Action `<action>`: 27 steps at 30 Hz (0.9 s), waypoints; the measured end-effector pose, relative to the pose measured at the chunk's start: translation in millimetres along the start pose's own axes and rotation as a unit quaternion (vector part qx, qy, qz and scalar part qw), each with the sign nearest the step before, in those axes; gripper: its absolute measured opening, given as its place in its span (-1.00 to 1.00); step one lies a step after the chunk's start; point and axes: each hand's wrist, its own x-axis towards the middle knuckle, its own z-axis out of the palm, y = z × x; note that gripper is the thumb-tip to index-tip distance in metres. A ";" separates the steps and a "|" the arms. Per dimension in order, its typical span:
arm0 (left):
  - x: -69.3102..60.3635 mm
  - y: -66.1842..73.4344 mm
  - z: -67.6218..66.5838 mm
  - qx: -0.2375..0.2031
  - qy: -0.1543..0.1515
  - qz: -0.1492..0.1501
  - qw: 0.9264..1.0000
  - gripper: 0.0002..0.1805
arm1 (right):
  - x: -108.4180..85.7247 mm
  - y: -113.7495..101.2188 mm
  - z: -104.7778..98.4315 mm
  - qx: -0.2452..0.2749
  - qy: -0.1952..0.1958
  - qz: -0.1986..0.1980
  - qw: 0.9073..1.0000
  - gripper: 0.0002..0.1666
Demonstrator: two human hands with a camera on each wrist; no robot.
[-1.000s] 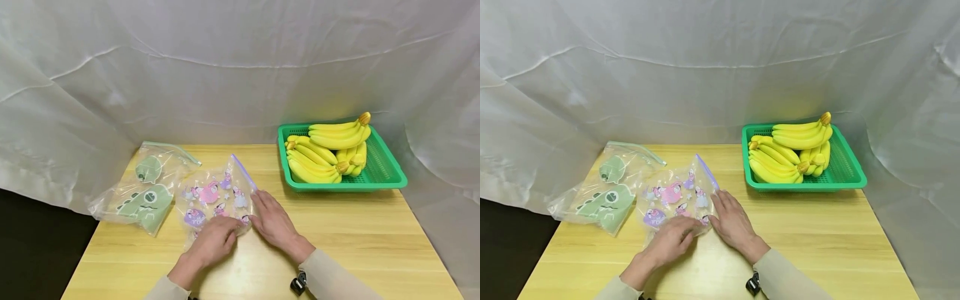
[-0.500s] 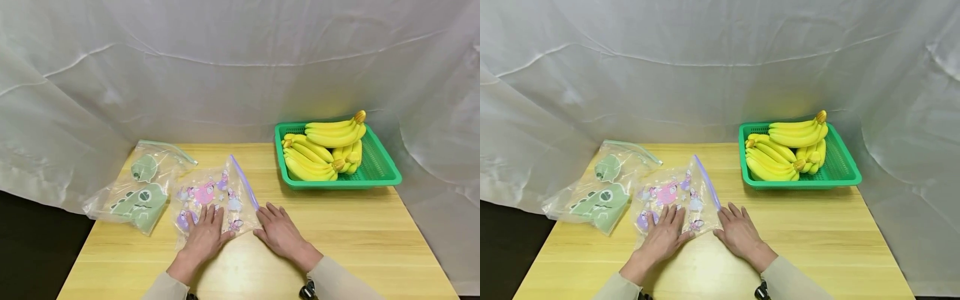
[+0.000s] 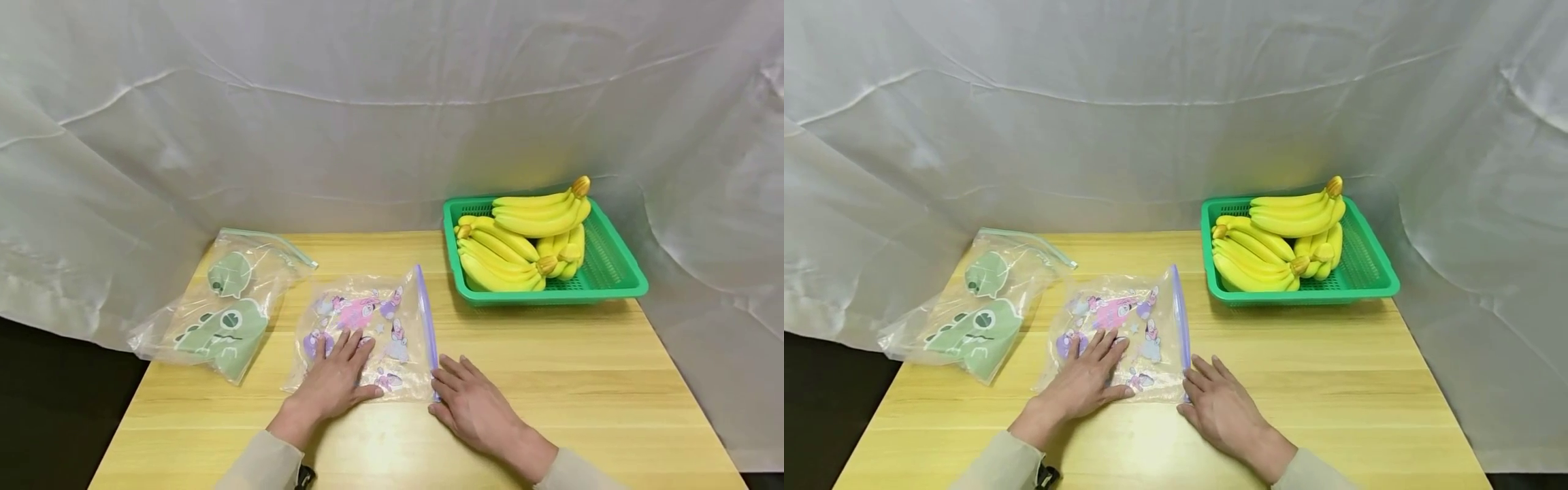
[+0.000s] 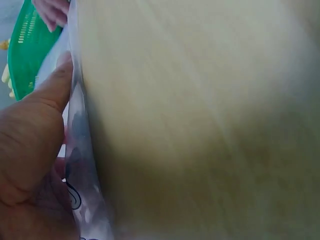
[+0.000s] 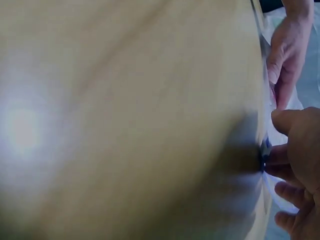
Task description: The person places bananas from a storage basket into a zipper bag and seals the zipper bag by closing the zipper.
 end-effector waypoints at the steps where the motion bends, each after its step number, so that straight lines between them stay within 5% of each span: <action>1: -0.4 -2.2 -0.2 -0.002 -0.001 0.001 1.000 0.04 | -1.8 -1.0 0.5 -0.003 0.005 -0.013 1.000 -0.45; 7: -3.0 -10.7 -8.3 -0.006 -0.002 0.002 1.000 0.11 | -6.4 -6.9 3.6 0.005 0.033 -0.064 0.997 -0.53; 15: -0.4 -4.5 -18.4 -0.040 -0.026 -0.024 0.999 0.09 | 4.1 -5.1 2.3 0.055 0.038 -0.039 0.997 -0.67; 22: -2.0 -1.2 -21.5 -0.052 -0.033 -0.048 0.997 0.09 | 8.8 -0.6 1.4 0.099 0.011 0.025 0.995 -0.57; 27: -3.4 4.3 -32.2 -0.042 -0.050 -0.080 0.995 0.00 | 11.7 10.2 -2.4 0.105 0.026 0.094 0.990 -0.47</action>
